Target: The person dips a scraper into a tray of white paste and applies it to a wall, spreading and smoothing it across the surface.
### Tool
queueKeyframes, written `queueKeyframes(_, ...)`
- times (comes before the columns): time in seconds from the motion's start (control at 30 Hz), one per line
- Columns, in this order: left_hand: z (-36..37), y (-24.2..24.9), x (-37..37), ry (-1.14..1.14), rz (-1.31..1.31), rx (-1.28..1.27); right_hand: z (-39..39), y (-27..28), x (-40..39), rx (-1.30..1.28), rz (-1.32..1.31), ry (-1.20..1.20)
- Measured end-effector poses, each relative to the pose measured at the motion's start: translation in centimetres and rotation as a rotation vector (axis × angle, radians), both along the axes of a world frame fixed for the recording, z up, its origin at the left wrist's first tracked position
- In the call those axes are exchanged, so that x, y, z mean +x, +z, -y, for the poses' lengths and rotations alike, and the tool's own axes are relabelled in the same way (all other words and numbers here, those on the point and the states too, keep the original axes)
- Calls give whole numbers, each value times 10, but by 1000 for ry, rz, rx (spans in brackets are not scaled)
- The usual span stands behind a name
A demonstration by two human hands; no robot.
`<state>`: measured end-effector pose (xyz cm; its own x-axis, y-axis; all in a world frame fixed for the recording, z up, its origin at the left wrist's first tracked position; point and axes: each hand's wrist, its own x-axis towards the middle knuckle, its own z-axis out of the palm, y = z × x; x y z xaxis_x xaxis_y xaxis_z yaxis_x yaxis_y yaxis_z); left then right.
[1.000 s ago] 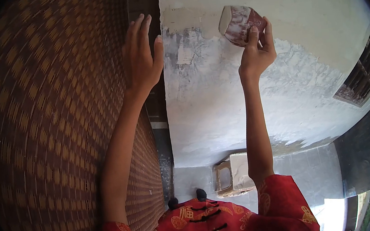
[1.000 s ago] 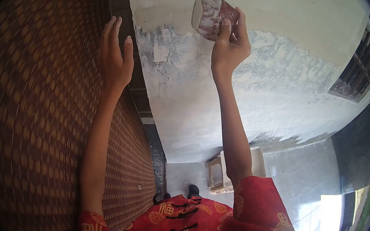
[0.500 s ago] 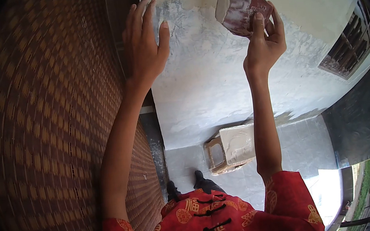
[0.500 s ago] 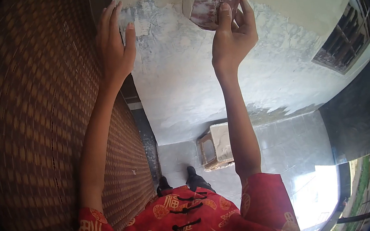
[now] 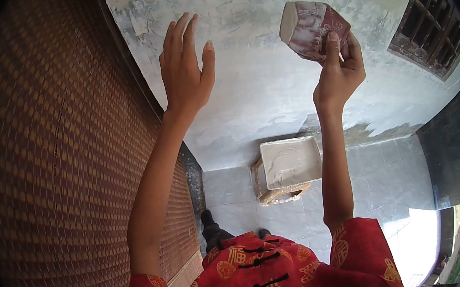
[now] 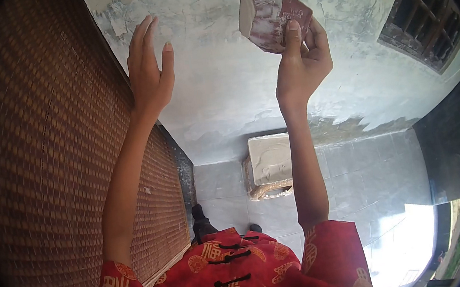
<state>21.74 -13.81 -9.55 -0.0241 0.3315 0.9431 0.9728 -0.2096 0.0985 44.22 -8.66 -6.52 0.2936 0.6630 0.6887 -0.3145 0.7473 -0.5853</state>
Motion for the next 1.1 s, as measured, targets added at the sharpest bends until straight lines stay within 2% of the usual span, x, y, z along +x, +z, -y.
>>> queueKeyframes(0.23,0,-31,116,-69,108,-164,-8,-39,110,-158,-2,-22)
queueKeyframes(0.57,-19,-91,178,-124,244,-350,-20,-83,183,-287,146,-89)
queueKeyframes(0.83,-32,-207,217,-122,468,-499,-34,-163,213,-466,373,-69)
queueKeyframes(1.03,-21,-306,257,-13,567,-713,-65,-265,246,-647,516,13)
queueKeyframes(1.1,-10,-339,272,22,617,-782,-71,-307,260,-692,677,-48)
